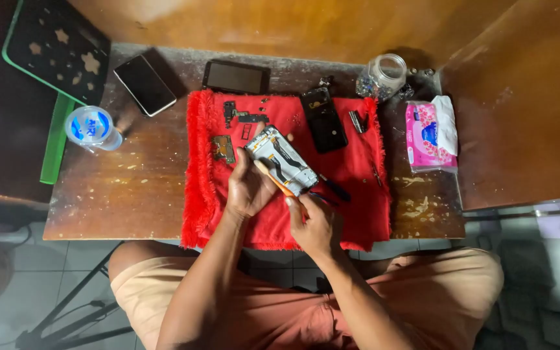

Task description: Cleaning a mobile phone midframe component using a small brush and a spudger on a repair bench.

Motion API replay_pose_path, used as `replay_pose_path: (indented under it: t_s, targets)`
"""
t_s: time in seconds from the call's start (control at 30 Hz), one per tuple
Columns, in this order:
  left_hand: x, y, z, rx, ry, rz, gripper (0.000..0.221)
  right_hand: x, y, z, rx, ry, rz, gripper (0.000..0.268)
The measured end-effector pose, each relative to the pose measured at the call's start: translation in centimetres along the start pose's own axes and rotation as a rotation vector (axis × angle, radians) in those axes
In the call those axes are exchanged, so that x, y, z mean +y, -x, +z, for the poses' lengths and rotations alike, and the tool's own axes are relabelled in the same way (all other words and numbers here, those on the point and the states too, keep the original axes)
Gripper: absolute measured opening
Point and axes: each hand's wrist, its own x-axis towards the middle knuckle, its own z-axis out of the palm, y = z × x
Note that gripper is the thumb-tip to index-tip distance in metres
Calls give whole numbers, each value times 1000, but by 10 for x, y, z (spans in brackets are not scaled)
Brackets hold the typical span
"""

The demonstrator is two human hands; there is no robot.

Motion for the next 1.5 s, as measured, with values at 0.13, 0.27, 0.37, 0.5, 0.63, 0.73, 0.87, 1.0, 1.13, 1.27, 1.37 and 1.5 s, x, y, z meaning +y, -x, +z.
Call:
replay_pose_path:
  t_s: [0.13, 0.27, 0.37, 0.5, 0.63, 0.73, 0.87, 1.0, 1.13, 1.27, 1.37, 1.5]
  targets:
    - [9, 0, -9, 34, -36, -45, 52, -1, 4, -3, 2, -21, -4, 23]
    - [14, -10, -36, 111, -24, -11, 71, 14, 22, -14, -39, 66, 6, 23]
    - [8, -5, -30, 101, -12, -4, 73, 9, 19, -16, -41, 32, 26, 23]
    - [2, -6, -28, 92, 9, -39, 75, 1, 1, 1, -24, 69, -20, 23]
    - [6, -5, -30, 120, 19, -23, 74, -3, 3, -5, -36, 15, -8, 26]
    - [11, -8, -35, 153, 35, 19, 73, 10, 21, -18, -72, 91, 35, 23]
    - [5, -10, -38, 183, 81, 89, 71, 37, 36, -40, -116, 40, 200, 24]
    - [-5, -18, -91, 201, 6, 115, 61, 64, 24, -58, -64, 57, 317, 29]
    - [-16, -16, -101, 224, -27, 151, 50, 99, 19, -55, 5, 55, 337, 18]
    - [-24, -10, -112, 320, -115, 199, 45, 116, 34, -44, 56, -50, 326, 17]
    - [-28, -3, -93, 414, -213, 260, 40, 121, 45, -30, 77, -85, 335, 19]
    - [-39, 7, -72, 548, -356, 340, 27, 123, 54, -25, 74, -130, 389, 20]
